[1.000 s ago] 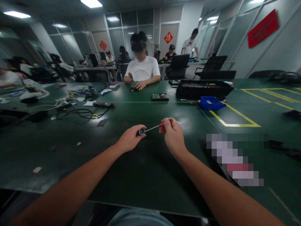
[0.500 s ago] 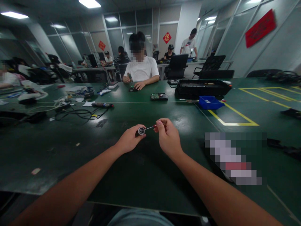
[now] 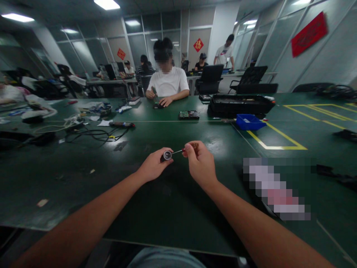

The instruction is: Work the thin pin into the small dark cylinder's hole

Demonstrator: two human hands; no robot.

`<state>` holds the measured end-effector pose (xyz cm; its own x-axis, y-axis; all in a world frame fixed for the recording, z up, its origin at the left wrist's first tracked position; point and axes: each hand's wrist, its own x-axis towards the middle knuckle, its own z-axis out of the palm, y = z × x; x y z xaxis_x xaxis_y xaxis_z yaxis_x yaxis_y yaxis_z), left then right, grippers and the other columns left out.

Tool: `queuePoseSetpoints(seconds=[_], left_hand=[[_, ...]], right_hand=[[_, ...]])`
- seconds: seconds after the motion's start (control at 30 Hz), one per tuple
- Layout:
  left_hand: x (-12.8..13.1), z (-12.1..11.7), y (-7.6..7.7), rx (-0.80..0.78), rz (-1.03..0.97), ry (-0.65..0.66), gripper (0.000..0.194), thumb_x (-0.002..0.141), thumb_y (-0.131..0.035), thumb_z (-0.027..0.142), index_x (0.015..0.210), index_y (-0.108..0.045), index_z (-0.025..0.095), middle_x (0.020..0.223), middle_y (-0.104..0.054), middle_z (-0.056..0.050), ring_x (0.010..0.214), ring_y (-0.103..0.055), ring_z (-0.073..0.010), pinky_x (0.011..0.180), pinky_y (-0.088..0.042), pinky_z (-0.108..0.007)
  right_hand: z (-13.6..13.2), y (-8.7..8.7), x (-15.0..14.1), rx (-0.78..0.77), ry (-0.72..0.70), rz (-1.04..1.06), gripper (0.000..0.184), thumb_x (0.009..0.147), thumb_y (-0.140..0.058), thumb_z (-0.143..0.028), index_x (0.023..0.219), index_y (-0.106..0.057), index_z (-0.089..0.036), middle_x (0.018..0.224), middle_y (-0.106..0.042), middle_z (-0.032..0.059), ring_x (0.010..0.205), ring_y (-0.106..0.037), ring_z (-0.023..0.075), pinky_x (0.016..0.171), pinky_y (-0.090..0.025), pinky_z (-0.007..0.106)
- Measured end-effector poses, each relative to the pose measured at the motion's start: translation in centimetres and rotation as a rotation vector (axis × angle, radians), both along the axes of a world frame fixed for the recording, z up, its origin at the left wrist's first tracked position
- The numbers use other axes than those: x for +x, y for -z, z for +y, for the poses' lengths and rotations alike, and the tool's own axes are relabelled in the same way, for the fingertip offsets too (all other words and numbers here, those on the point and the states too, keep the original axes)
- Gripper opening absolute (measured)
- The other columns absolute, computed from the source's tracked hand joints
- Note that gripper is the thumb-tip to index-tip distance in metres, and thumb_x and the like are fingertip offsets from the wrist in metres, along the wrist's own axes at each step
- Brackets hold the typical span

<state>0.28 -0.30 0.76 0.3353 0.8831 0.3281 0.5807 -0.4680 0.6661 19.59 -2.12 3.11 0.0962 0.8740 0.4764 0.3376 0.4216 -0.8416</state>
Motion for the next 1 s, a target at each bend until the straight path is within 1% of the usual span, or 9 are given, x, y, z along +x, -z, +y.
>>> queuePoseSetpoints(seconds=[0.23, 0.4, 0.47, 0.57, 0.67, 0.73, 0.8, 0.9, 1.0], left_hand=[[-0.1, 0.1, 0.1, -0.018, 0.001, -0.003, 0.026, 0.088, -0.064, 0.026, 0.113, -0.062, 0.025, 0.111, -0.069, -0.002, 0.1, -0.064, -0.0206, 0.087, -0.049, -0.033], [-0.3, 0.1, 0.2, -0.017, 0.01, 0.002, 0.027, 0.089, -0.063, 0.028, 0.116, -0.061, 0.025, 0.111, -0.068, -0.003, 0.099, -0.064, -0.021, 0.086, -0.049, -0.034], [-0.3, 0.1, 0.3, -0.009, 0.014, 0.009, 0.026, 0.089, -0.063, 0.029, 0.115, -0.061, 0.025, 0.111, -0.068, -0.003, 0.099, -0.063, -0.0211, 0.085, -0.049, -0.034], [-0.4, 0.1, 0.3, -0.008, 0.016, 0.008, 0.026, 0.089, -0.063, 0.028, 0.115, -0.061, 0.024, 0.111, -0.068, -0.003, 0.099, -0.064, -0.0209, 0.086, -0.049, -0.034], [-0.4, 0.2, 0.4, -0.013, 0.007, -0.007, 0.026, 0.089, -0.063, 0.027, 0.115, -0.061, 0.024, 0.111, -0.068, -0.003, 0.099, -0.064, -0.0205, 0.086, -0.049, -0.033], [-0.4, 0.2, 0.5, -0.006, 0.003, -0.006, 0.026, 0.089, -0.063, 0.026, 0.115, -0.061, 0.024, 0.11, -0.069, -0.002, 0.099, -0.064, -0.0202, 0.086, -0.048, -0.032], [-0.3, 0.2, 0.6, 0.005, -0.001, 0.007, 0.027, 0.088, -0.064, 0.026, 0.115, -0.061, 0.024, 0.11, -0.068, -0.002, 0.1, -0.063, -0.0199, 0.087, -0.048, -0.032], [-0.3, 0.3, 0.7, 0.005, 0.001, 0.01, 0.027, 0.088, -0.064, 0.026, 0.115, -0.061, 0.024, 0.11, -0.069, -0.002, 0.1, -0.063, -0.0199, 0.087, -0.048, -0.032], [-0.3, 0.4, 0.6, 0.004, 0.004, -0.022, 0.028, 0.088, -0.064, 0.026, 0.116, -0.061, 0.024, 0.111, -0.068, -0.002, 0.099, -0.064, -0.0198, 0.087, -0.049, -0.032]], right_hand=[[-0.2, -0.6, -0.1, -0.045, -0.04, -0.021, 0.026, 0.092, -0.06, -0.045, 0.093, -0.064, -0.02, 0.077, -0.074, 0.0047, 0.071, -0.07, 0.019, 0.068, -0.053, 0.034], [-0.8, -0.9, -0.1, -0.034, 0.059, -0.203, 0.033, 0.083, -0.069, -0.051, 0.071, -0.059, -0.022, 0.06, -0.068, 0.0013, 0.054, -0.063, 0.0173, 0.054, -0.044, 0.03], [-0.8, -0.8, 0.0, -0.013, 0.077, -0.266, 0.035, 0.083, -0.069, -0.053, 0.069, -0.058, -0.023, 0.058, -0.066, 0.0004, 0.051, -0.06, 0.0167, 0.051, -0.041, 0.03], [-0.8, -0.7, 0.1, 0.036, 0.012, -0.305, 0.025, 0.088, -0.065, -0.046, 0.082, -0.061, -0.022, 0.07, -0.069, 0.0018, 0.06, -0.064, 0.0177, 0.054, -0.043, 0.03], [-0.9, -0.8, 0.2, 0.109, -0.117, -0.326, 0.011, 0.093, -0.057, -0.032, 0.097, -0.059, -0.022, 0.086, -0.069, 0.004, 0.076, -0.066, 0.0186, 0.067, -0.049, 0.031], [-1.0, -0.8, 0.3, 0.126, -0.177, -0.346, 0.008, 0.093, -0.054, -0.028, 0.097, -0.058, -0.022, 0.085, -0.066, 0.0034, 0.077, -0.065, 0.018, 0.071, -0.049, 0.032], [-1.1, -0.9, 0.3, 0.112, -0.184, -0.368, 0.011, 0.096, -0.051, -0.03, 0.094, -0.058, -0.022, 0.078, -0.063, 0.0018, 0.071, -0.062, 0.0169, 0.067, -0.047, 0.032], [-1.1, -0.6, 0.3, 0.062, -0.151, -0.294, 0.016, 0.097, -0.049, -0.034, 0.098, -0.059, -0.022, 0.078, -0.064, 0.0019, 0.069, -0.062, 0.0168, 0.065, -0.046, 0.032], [-0.5, -0.2, 0.1, -0.024, -0.175, -0.029, 0.018, 0.094, -0.056, -0.038, 0.102, -0.059, -0.022, 0.088, -0.067, 0.0042, 0.078, -0.066, 0.0186, 0.071, -0.051, 0.034]])
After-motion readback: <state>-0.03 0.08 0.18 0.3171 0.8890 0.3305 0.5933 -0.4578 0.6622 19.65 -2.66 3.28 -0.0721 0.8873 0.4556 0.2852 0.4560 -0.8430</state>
